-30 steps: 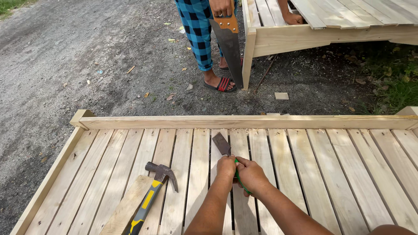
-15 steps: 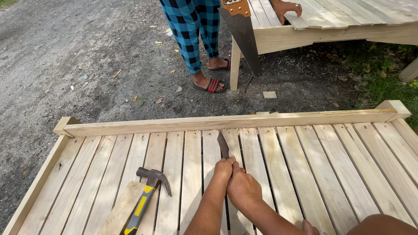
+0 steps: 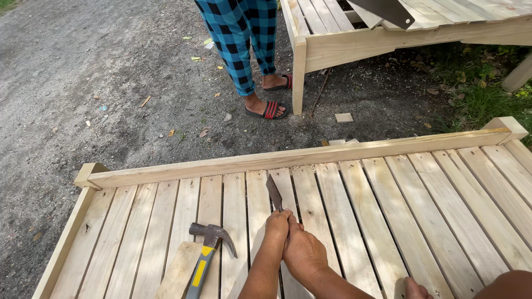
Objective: The person uses a chisel to carve or smooth the edge of a wooden slatted frame. A second person in the background saws a separate wooden piece. The camera wearer continues chiseling along the frame edge throughout the clip.
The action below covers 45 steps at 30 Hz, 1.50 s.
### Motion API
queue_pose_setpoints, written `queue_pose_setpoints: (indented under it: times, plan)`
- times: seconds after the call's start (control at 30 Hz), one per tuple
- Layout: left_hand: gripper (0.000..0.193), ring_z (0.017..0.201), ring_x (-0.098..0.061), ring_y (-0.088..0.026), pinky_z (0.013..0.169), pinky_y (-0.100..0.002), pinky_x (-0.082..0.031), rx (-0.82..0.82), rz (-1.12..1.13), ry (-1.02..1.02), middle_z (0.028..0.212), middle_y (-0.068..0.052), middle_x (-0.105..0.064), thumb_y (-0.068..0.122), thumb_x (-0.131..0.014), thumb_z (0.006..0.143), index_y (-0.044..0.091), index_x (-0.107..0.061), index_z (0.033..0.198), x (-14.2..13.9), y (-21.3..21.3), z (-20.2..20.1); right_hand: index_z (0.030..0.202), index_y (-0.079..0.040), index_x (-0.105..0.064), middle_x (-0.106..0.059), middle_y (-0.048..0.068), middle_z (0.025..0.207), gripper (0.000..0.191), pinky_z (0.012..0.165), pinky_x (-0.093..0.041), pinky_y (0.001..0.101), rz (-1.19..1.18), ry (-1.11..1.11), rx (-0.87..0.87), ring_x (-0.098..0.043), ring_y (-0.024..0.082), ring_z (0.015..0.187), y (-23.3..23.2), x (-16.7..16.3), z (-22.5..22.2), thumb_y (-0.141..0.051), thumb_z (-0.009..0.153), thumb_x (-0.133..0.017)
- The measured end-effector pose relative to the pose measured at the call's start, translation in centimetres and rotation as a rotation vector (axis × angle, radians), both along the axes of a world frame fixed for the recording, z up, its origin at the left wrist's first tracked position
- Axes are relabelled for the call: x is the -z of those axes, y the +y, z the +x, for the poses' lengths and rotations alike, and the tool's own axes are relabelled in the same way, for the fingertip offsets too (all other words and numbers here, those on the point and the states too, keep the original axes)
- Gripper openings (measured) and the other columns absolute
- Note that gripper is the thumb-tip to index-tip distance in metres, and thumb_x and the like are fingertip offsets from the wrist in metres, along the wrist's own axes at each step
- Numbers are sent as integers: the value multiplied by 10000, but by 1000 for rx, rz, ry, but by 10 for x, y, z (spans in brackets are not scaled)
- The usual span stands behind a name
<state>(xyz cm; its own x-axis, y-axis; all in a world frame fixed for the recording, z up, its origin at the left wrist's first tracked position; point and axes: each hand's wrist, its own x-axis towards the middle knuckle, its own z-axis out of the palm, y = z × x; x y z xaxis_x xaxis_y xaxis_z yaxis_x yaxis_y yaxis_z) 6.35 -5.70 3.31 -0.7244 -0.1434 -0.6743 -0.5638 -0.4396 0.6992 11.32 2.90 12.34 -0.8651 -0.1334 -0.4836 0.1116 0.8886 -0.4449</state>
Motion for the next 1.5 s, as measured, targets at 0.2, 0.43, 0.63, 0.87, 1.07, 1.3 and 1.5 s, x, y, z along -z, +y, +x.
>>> queue_pose_setpoints:
  times: [0.2, 0.43, 0.63, 0.87, 1.07, 1.3, 1.5]
  plan:
    - [277, 653, -687, -257, 648, -382, -568, 66, 11, -45, 816, -199, -720, 215, -509, 1012, 29, -641, 1168, -16, -10, 11, 1549, -67, -275, -740, 151, 1011, 637, 817, -585, 444, 39, -33, -27, -735, 303, 951, -9, -5, 6, -261, 990, -511]
    - [296, 678, -687, -230, 668, -382, -574, 95, 22, -77, 810, -144, -719, 266, -456, 1050, 65, -637, 1169, -26, -9, -3, 1610, -68, -159, -741, 130, 1030, 693, 795, -610, 401, 68, -84, -37, -744, 240, 945, -14, -15, -12, -213, 1003, -460]
    - [260, 650, -691, -263, 636, -412, -572, 52, 47, -75, 839, -146, -700, 227, -481, 1033, 25, -620, 1120, -5, -10, -19, 1606, -81, -189, -735, 122, 1101, 677, 832, -593, 402, 95, -76, -31, -719, 246, 1012, -15, -14, -23, -226, 994, -439]
    - [243, 606, -668, -320, 609, -456, -553, 74, 73, -66, 848, -206, -668, 220, -506, 1006, 2, -584, 1079, 25, -21, -29, 1603, -92, -115, -690, 103, 1195, 764, 867, -600, 389, 75, -130, 3, -720, 237, 1044, -26, 1, -30, -243, 957, -493]
    - [342, 632, -671, -310, 605, -451, -547, 18, -8, -42, 865, -190, -690, 233, -576, 951, -42, -658, 1136, 40, -23, -24, 1617, -93, -132, -727, 124, 1102, 654, 856, -593, 412, 80, -122, 23, -722, 270, 1004, -25, 18, -21, -218, 1022, -375]
    - [305, 663, -676, -289, 628, -435, -569, 19, -27, -83, 891, -185, -706, 153, -567, 938, -47, -709, 1120, 20, -18, 5, 1503, 10, -349, -747, 119, 1012, 504, 802, -629, 403, 90, -176, -46, -757, 236, 939, -21, -5, 17, -164, 1030, -360]
    - [315, 656, -667, -294, 608, -429, -554, -9, -65, -52, 858, -184, -713, 218, -639, 962, -55, -717, 1098, 26, -14, 48, 1370, -6, -480, -727, 111, 1070, 419, 858, -582, 413, 64, -56, -50, -715, 261, 997, -12, 0, 58, -225, 1030, -370]
